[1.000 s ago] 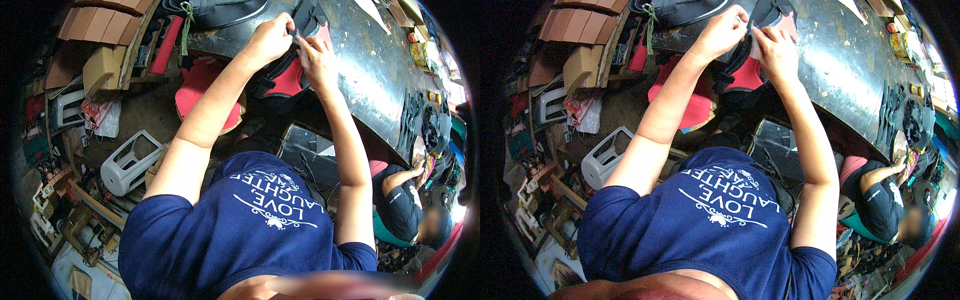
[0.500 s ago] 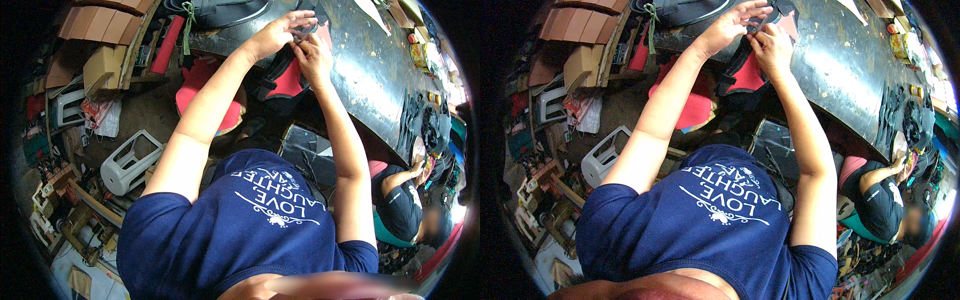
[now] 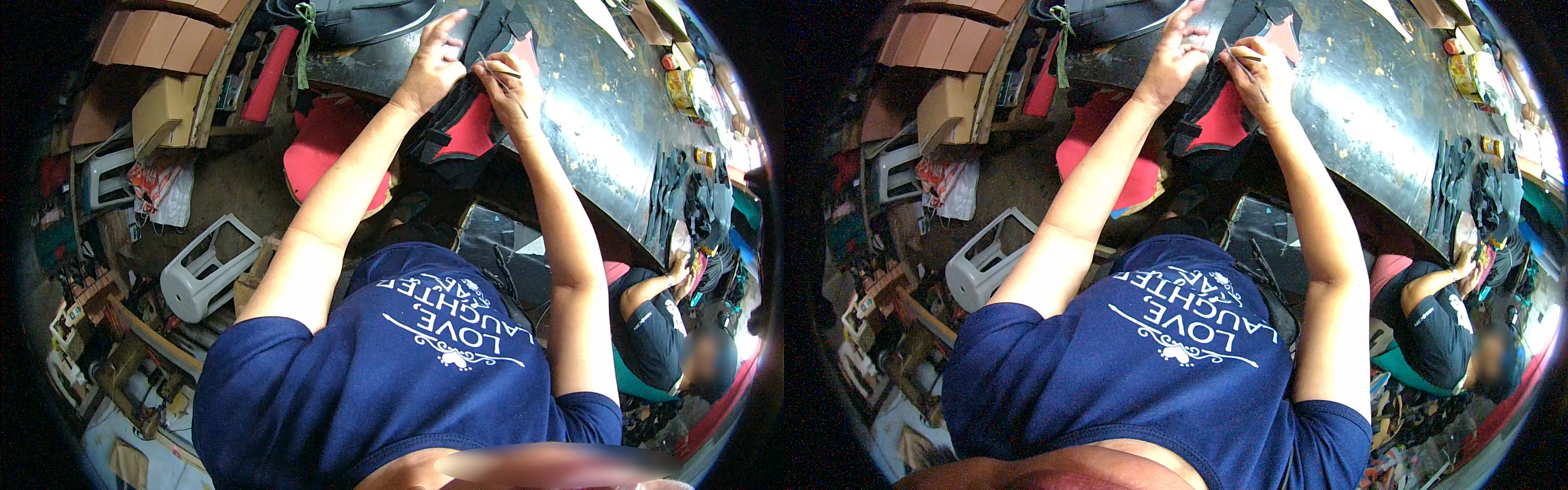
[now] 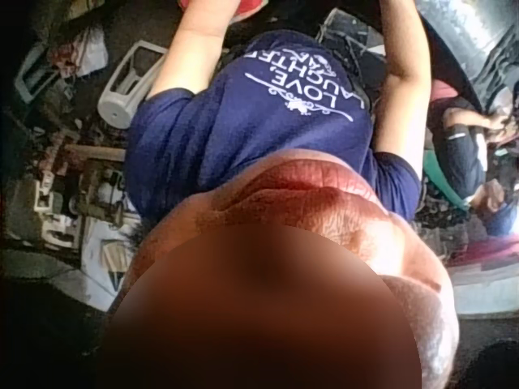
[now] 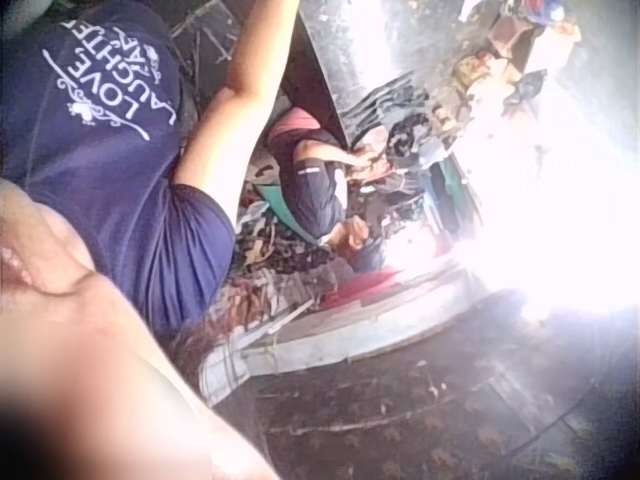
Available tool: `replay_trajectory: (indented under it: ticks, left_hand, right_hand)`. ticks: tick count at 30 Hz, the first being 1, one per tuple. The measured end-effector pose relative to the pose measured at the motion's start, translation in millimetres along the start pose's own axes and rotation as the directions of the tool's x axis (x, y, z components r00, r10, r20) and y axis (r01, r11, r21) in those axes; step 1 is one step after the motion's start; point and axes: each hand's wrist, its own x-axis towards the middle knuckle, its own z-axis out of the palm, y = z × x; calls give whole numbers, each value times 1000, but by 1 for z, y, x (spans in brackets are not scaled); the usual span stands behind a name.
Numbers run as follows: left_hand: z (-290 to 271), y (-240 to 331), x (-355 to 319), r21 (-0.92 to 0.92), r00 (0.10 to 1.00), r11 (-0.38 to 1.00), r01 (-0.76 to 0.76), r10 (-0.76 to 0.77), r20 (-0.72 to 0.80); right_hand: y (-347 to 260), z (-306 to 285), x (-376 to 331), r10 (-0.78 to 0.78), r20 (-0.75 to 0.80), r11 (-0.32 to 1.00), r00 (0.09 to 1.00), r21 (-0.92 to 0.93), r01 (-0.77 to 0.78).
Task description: The person sorts and stacks black and red fabric pieces on a cluttered workbench. They repeatedly pick up, align, and place the pieces into neat piles, occasionally moving other items aside to reach the work area. The person also moves a stack of parts to another table and continues sorting.
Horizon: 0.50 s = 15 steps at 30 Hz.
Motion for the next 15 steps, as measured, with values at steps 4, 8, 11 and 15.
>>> replay_trajectory:
  ticks: [4,8,11,15]
  left_hand:
    - [7,15,3,317,960,918,-239,176,216]
    - [4,10,-1,290,964,950,119,-180,196]
    - [-5,-2,-5,66,805,839,540,-537,252]
    - [0,-9,-14,353,974,934,61,-133,182]
  right_hand:
    - [3,1,0,19,41,1000,999,3,-19]
    - [6,0,-1,14,67,1000,998,24,-16]
    - [8,0,0,24,98,997,995,69,-31]
    - [11,2,3,94,70,976,993,193,-106]
